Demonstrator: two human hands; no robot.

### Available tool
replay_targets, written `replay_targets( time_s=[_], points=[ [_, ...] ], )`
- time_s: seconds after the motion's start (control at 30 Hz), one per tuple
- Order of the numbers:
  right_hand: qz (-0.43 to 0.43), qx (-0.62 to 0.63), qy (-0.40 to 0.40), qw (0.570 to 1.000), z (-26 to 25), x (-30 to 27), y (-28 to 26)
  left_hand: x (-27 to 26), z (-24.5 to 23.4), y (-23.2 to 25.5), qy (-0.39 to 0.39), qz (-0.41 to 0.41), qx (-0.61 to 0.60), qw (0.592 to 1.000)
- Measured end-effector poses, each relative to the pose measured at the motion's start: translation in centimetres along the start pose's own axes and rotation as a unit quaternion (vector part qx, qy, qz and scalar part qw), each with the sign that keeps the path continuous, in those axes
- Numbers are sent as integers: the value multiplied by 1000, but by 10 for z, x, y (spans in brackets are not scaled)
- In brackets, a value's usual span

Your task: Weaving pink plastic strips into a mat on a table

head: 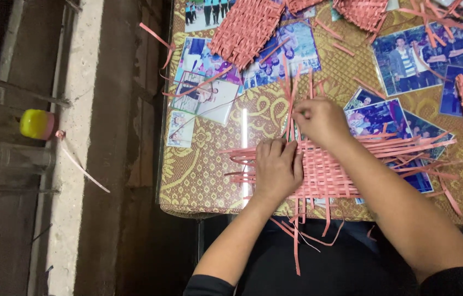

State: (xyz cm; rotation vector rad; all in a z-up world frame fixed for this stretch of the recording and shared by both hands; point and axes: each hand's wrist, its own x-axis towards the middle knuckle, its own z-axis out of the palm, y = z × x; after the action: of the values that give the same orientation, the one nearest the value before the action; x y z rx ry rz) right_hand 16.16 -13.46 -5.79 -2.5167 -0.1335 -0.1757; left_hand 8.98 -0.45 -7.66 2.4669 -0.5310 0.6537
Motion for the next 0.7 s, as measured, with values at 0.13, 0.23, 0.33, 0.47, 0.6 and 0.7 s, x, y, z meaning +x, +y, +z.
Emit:
replay_targets(
  time_s=[0.13,0.23,0.33,0.47,0.6,0.7],
  points=[
    [32,82,30,996,-1,-3,15,1,-1,-2,-13,-11,-20,1000],
    [77,157,36,984,1,-9,19,2,-4,0,-21,-13,-28,999],
    [83,312,14,946,-1,-17,13,3,-6,1,-26,-21,-28,999],
    [3,353,-44,935,-19,-29,4,2,-7,0,-33,-19,-32,999],
    [64,462,-172,868,-33,-53,16,2,-8,2,-38,-20,-33,999],
    [133,493,-171,843,-32,-68,18,3,-8,2,-37,-19,-28,999]
  ],
)
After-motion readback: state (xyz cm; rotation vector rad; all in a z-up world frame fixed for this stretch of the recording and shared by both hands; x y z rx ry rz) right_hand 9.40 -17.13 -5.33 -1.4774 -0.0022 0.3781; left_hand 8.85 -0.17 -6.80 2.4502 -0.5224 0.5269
